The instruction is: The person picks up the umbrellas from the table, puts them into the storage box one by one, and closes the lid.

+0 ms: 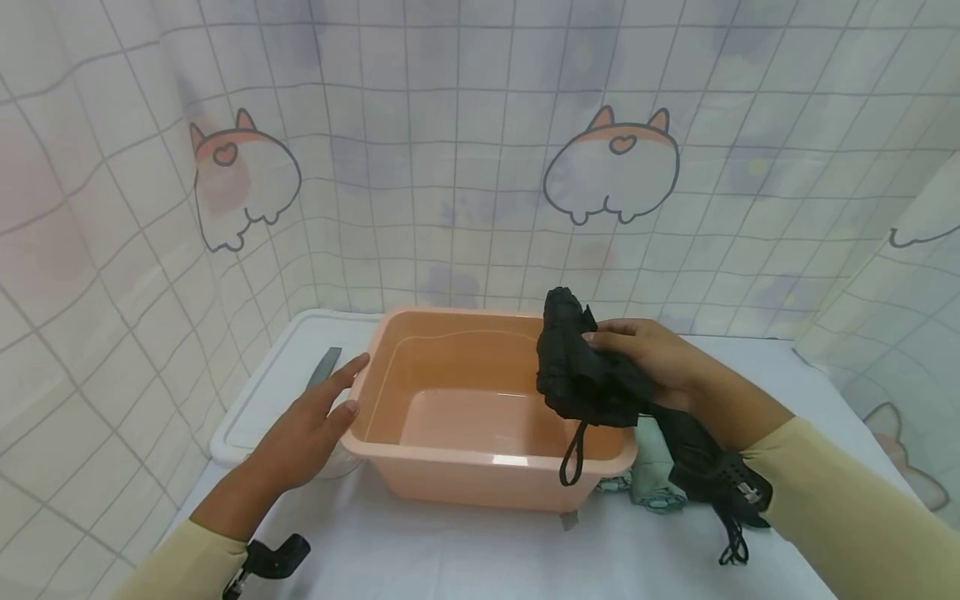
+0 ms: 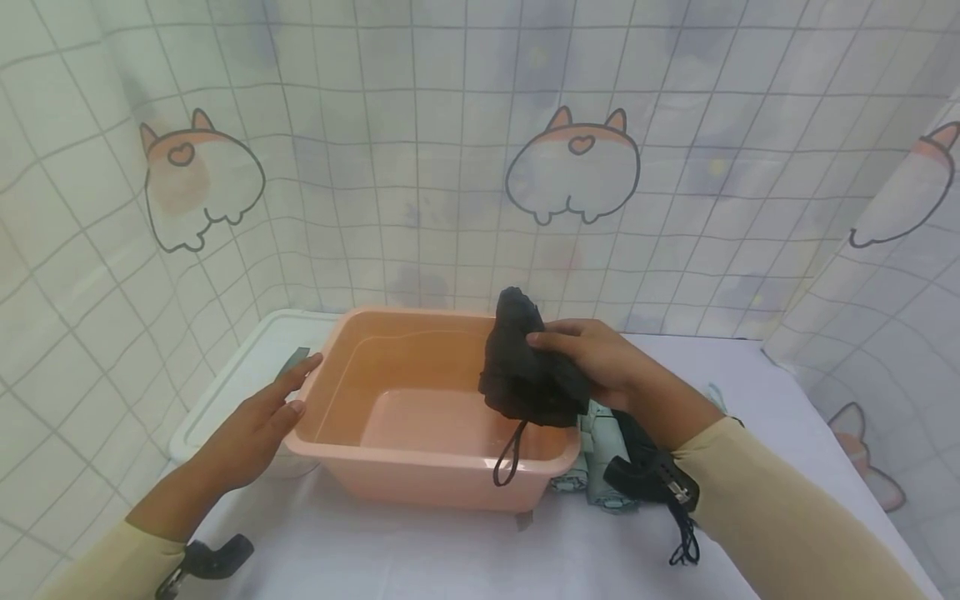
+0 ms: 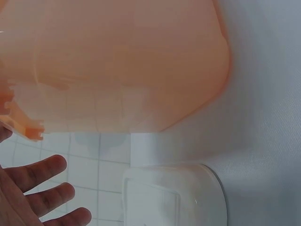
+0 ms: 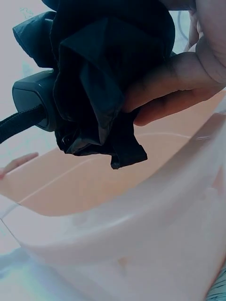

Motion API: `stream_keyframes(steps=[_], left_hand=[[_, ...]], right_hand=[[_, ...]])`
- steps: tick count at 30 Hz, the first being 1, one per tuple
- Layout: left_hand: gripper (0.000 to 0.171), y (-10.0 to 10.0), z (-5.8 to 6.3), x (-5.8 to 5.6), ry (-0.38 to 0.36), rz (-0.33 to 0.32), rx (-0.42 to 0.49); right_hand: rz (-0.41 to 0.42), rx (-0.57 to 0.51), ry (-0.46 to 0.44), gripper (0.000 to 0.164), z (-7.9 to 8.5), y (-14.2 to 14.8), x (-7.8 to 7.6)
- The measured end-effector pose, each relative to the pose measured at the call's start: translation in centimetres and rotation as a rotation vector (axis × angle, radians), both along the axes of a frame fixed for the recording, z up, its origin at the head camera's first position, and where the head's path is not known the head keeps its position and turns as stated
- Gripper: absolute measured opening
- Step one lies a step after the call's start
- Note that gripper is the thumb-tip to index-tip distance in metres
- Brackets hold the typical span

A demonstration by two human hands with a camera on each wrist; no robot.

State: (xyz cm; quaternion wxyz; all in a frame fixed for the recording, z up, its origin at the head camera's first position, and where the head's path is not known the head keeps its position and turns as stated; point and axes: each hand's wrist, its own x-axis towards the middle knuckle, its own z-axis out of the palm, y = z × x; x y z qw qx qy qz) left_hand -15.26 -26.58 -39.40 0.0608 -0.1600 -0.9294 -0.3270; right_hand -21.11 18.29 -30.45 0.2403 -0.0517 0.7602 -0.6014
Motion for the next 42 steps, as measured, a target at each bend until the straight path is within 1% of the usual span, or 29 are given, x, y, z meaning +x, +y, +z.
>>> stream_keyframes(steps=[7, 16, 22, 27, 34, 39, 42], left_hand=[[0.060, 0.1, 0.0, 0.0, -0.014, 0.015, -0.009], [0.060, 0.0, 0.0, 0.0, -0.011, 0.010, -0.006], [0.060, 0.0, -0.1, -0.1, 0.002, 0.001, -0.006], [0.060, -0.1, -0.1, -0.1, 0.007, 0.001, -0.010], [0.059, 0.0, 0.1, -0.1, -0.016, 0.009, -0.018], [0.059, 0.0, 0.1, 0.0, -0.025, 0.014, -0.022], [0.060, 0.0, 0.1, 0.0, -0.016, 0.010, -0.013]], right_hand=[[0.005, -0.017, -0.006, 0.080, -0.2, -0.9, -0.5], [0.005, -0.046, -0.020, 0.076, -0.4, -2.0, -0.8], [0.028, -0.077, -0.032, 0.073, -0.5, -2.6, -1.0], [0.025, -0.077, -0.040, 0.071, -0.5, -3.1, -1.2], [0.001, -0.080, -0.055, 0.071, -0.6, -3.9, -1.2], [-0.002, -0.074, -0.053, 0.073, -0.6, -4.5, -1.3], [0.001, -0.069, -0.055, 0.074, -0.7, -4.8, -1.4]])
